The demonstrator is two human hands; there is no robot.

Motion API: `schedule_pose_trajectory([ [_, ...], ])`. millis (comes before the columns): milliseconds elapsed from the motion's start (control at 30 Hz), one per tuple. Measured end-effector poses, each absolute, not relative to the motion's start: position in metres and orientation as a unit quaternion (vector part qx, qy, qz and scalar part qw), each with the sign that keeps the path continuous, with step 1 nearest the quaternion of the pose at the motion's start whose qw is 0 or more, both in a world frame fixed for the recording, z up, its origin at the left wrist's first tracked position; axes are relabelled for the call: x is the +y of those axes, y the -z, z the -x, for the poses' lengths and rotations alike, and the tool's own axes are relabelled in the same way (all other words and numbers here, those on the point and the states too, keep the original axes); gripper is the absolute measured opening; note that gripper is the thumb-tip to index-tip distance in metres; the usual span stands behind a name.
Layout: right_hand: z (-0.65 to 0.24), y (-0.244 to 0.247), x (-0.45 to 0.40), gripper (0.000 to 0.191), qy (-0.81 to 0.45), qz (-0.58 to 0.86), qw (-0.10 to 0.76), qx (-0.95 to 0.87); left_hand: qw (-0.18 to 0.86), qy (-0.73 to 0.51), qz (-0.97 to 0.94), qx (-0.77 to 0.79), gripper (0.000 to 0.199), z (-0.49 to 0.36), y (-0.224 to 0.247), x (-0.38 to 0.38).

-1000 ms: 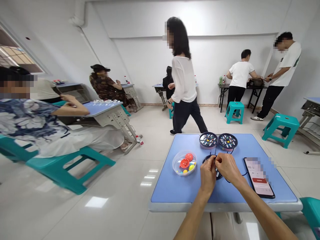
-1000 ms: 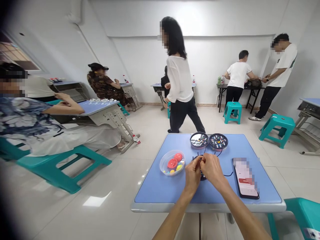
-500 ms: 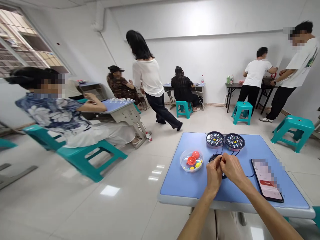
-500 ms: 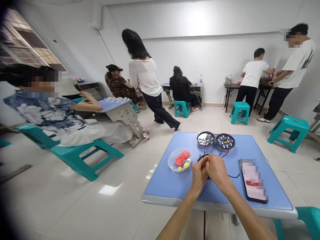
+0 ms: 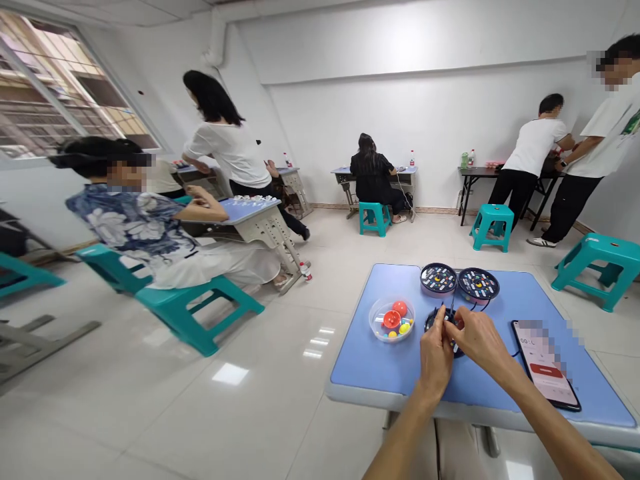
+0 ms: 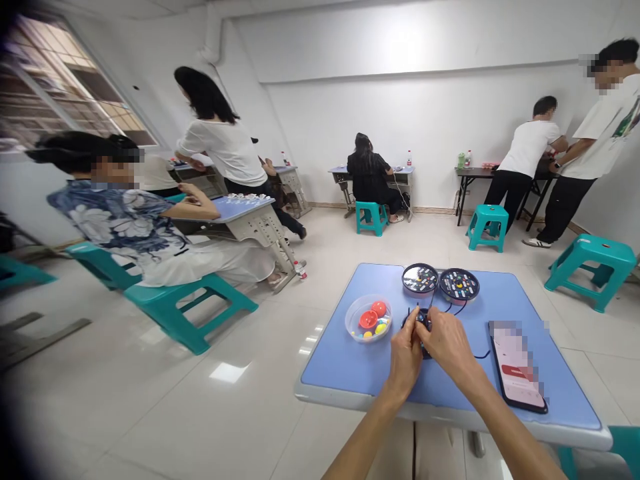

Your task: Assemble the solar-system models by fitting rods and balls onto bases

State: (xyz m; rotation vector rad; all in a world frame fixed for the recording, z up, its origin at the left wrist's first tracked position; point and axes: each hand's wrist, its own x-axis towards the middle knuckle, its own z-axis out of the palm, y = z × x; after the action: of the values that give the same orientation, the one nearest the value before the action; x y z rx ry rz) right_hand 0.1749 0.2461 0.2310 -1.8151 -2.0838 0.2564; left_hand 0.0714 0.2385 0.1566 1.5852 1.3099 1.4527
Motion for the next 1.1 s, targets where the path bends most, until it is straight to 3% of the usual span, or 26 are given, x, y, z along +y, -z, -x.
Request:
schedule_pose_trajectory([
  [167,-0.192,-0.249,0.239,0.025,-0.017,0.652,0.199,-0.732,0.225,-0.551,-0.609,0.524,0.04,-0.047,-0.144,0.207],
  [300,-0.187,-0.279,0.242,0.016,-0.034,0.592,0.236,-0.77,0.098,-0.574,-0.61,0.538,0.028,0.0,-0.136,0.19],
  [400,-0.158,-0.292,0.258,0.014,-0.078,0.498,0.189,-0.842,-0.017,-0.574,-0.568,0.589,0.023,0.036,-0.138,0.194],
  [500,-0.115,-0.286,0.282,0.019,-0.067,0.413,0.084,-0.905,-0.081,-0.536,-0.565,0.622,0.023,0.06,-0.143,0.207],
  [600,-0.076,-0.267,0.303,0.021,-0.051,0.355,-0.022,-0.933,-0.084,-0.506,-0.598,0.616,0.027,0.067,-0.143,0.219],
  [800,-0.042,-0.238,0.317,0.021,-0.075,0.352,-0.062,-0.931,-0.062,-0.484,-0.647,0.586,0.031,0.065,-0.139,0.223],
  [967,-0.049,-0.25,0.331,0.037,-0.118,0.372,-0.027,-0.921,-0.04,-0.498,-0.644,0.579,0.031,0.066,-0.142,0.22],
  [1100,-0.061,-0.269,0.346,0.038,-0.303,0.417,0.086,-0.853,-0.052,-0.51,-0.628,0.586,0.027,0.068,-0.155,0.228],
])
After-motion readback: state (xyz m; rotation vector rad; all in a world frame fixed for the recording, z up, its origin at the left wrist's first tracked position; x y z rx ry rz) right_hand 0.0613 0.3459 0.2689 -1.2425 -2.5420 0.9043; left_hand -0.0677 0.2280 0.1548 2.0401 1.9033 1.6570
